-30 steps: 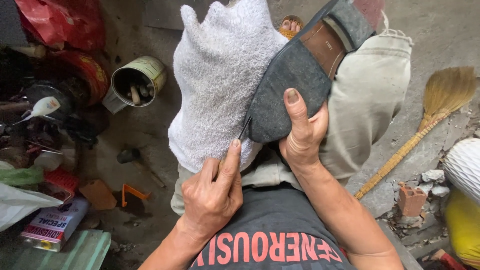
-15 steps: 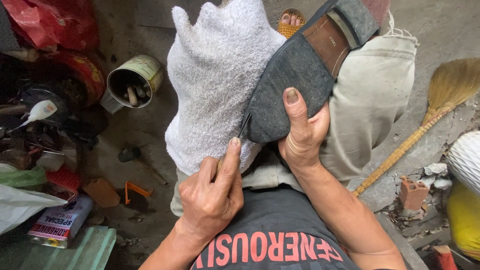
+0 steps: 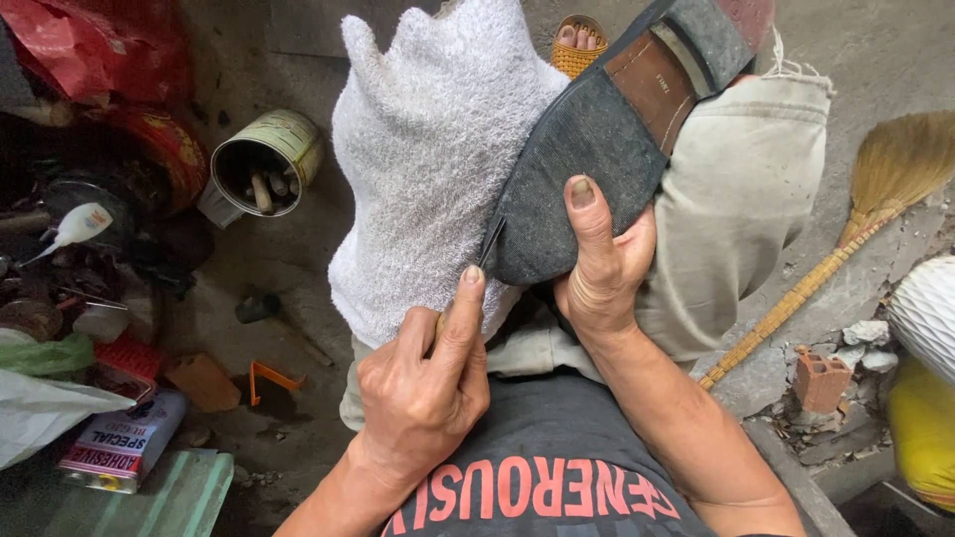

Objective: The person uses a small metal tool to scrape and clean the soles of two black leather shoes. They hold each shoe on a white cloth on their lap, scrape the sole surface, flip the shoe to inspect the upper, and repeat the process on the second shoe.

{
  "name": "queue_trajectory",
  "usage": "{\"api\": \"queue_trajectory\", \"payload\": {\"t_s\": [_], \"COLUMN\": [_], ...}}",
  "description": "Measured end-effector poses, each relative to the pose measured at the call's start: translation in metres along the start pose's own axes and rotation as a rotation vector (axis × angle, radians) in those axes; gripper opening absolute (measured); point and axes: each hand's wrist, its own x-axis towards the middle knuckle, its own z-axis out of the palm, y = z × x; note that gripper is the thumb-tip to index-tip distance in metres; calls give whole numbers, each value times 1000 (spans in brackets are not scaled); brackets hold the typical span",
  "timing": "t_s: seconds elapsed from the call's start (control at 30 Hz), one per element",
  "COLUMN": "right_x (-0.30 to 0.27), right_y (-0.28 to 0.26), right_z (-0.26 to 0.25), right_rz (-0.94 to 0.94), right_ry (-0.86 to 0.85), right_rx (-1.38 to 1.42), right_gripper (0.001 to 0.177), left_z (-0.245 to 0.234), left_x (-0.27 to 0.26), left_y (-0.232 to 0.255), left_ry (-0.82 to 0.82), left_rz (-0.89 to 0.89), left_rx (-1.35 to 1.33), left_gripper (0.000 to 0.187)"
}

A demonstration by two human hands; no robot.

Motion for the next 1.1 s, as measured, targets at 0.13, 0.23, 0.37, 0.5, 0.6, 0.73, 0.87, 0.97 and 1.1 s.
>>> {"api": "queue_trajectory", "payload": {"t_s": [0.13, 0.23, 0.37, 0.5, 0.6, 0.73, 0.87, 0.97, 1.1], "right_x": [1, 2, 1, 1, 1, 2, 1, 0, 0], "right_y": [-1, -2, -3, 0, -2, -4, -2, -2, -1], "right_z": [0, 0, 1, 0, -1, 1, 0, -1, -2], "right_rz": [-4, 15, -13, -12, -1, 2, 15, 44, 86], "right_ry": [-22, -16, -16, -26, -33, -32, -32, -18, -1], "right_rx": [14, 21, -20, -1, -10, -45, -16, -8, -33], "right_gripper": [51, 51, 53, 51, 52, 55, 57, 56, 52], "left_z": [0, 0, 0, -2, -5, -5, -5, -6, -9], "left_x": [4, 7, 10, 16, 21, 24, 31, 40, 45], "left_y": [1, 1, 0, 0, 3, 4, 4, 4, 0], "left_ry": [-1, 9, -6, -55, -36, -41, -49, -60, -80], "left_rz": [3, 15, 11, 16, 11, -2, 8, 36, 51], "left_rx": [4, 8, 21, 51, 53, 50, 58, 75, 98], "left_gripper": [39, 39, 40, 43, 43, 43, 48, 49, 49]}}
